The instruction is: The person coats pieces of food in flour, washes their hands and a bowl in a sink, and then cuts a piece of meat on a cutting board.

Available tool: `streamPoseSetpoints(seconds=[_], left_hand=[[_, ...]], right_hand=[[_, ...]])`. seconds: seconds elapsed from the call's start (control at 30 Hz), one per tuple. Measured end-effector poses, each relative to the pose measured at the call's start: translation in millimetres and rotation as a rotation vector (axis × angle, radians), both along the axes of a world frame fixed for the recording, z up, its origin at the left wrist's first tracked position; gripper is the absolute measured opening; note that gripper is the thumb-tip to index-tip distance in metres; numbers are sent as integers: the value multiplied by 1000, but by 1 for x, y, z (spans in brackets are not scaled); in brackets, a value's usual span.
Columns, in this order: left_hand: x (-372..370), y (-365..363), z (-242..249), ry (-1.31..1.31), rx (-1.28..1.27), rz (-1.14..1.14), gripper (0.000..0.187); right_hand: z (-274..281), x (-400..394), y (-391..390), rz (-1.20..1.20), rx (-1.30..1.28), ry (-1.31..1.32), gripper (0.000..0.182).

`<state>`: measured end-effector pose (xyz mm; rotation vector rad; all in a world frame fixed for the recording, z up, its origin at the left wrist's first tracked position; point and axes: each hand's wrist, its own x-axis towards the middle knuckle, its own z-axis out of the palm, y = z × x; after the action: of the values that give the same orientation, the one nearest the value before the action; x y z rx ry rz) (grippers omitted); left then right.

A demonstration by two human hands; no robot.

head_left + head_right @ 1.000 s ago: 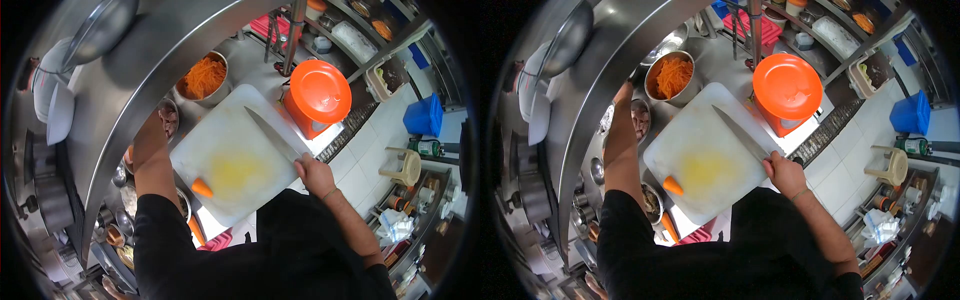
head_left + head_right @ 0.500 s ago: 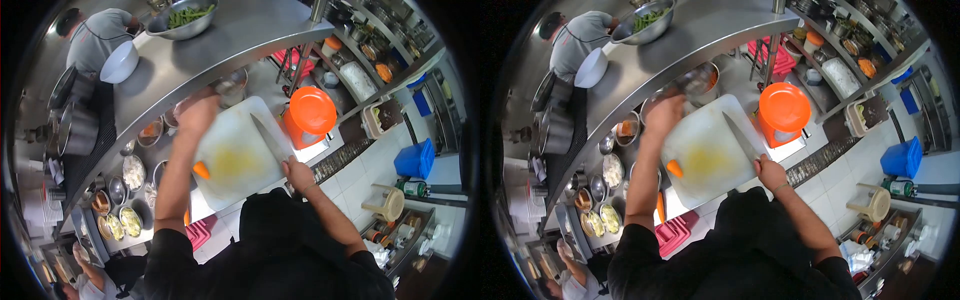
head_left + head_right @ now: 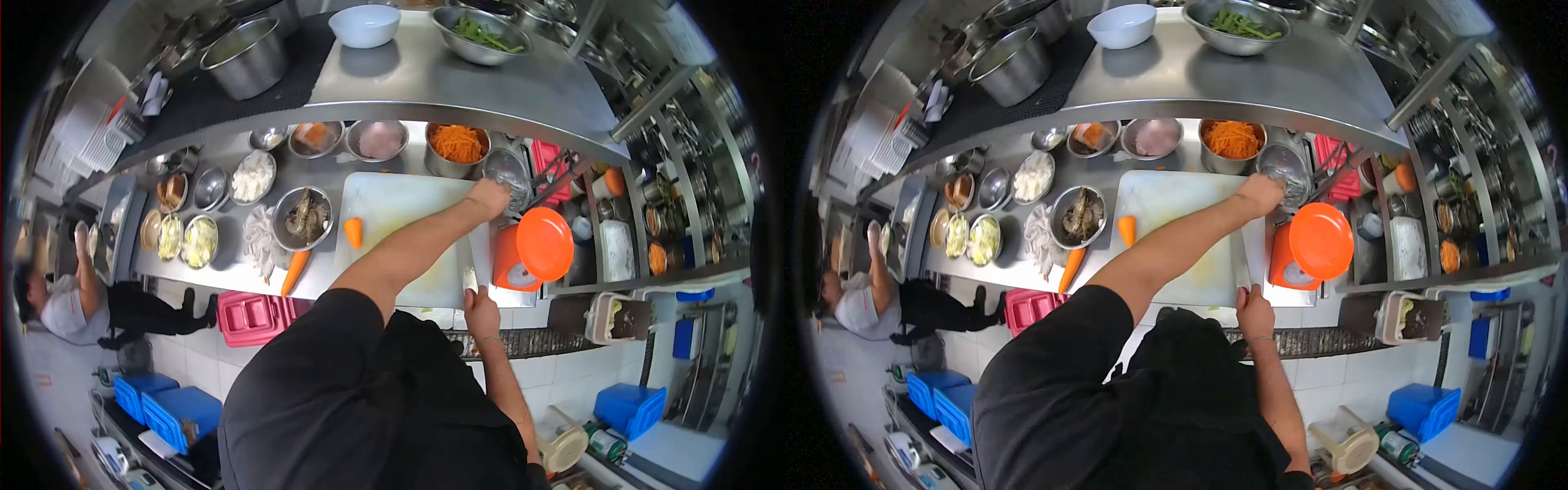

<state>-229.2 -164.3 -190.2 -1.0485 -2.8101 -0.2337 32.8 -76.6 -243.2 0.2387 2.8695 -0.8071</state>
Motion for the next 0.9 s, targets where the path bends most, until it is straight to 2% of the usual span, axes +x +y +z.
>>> streamPoseSetpoints(seconds=[0.13,0.33,0.43,0.53,0.63,0.7,0.77,0.83,0.9], left_hand=[[-13,10,-8,-11,-88,-58,21],[-25,23,-34,10,-78,-10,22],[-21,14,-37,-63,15,-39,24],[7,-18,-16,-47,157,-22,29],[39,-65,1,-130,412,116,39],[48,-110,-5,-33,606,216,36],[43,-171,4,43,697,353,32],[26,-242,9,78,531,726,22],[-1,-348,18,433,411,880,24]], right_hand=[[1,-1,3,30,0,-4,33],[7,-3,2,49,3,1,35],[7,-3,3,43,-20,-15,35],[7,-5,4,55,-30,-33,36],[8,-6,4,56,-9,-39,37],[9,-5,4,44,-1,-60,37],[12,-4,3,38,-2,-84,37],[18,-5,3,53,2,-109,34],[32,-9,-14,71,78,15,32]])
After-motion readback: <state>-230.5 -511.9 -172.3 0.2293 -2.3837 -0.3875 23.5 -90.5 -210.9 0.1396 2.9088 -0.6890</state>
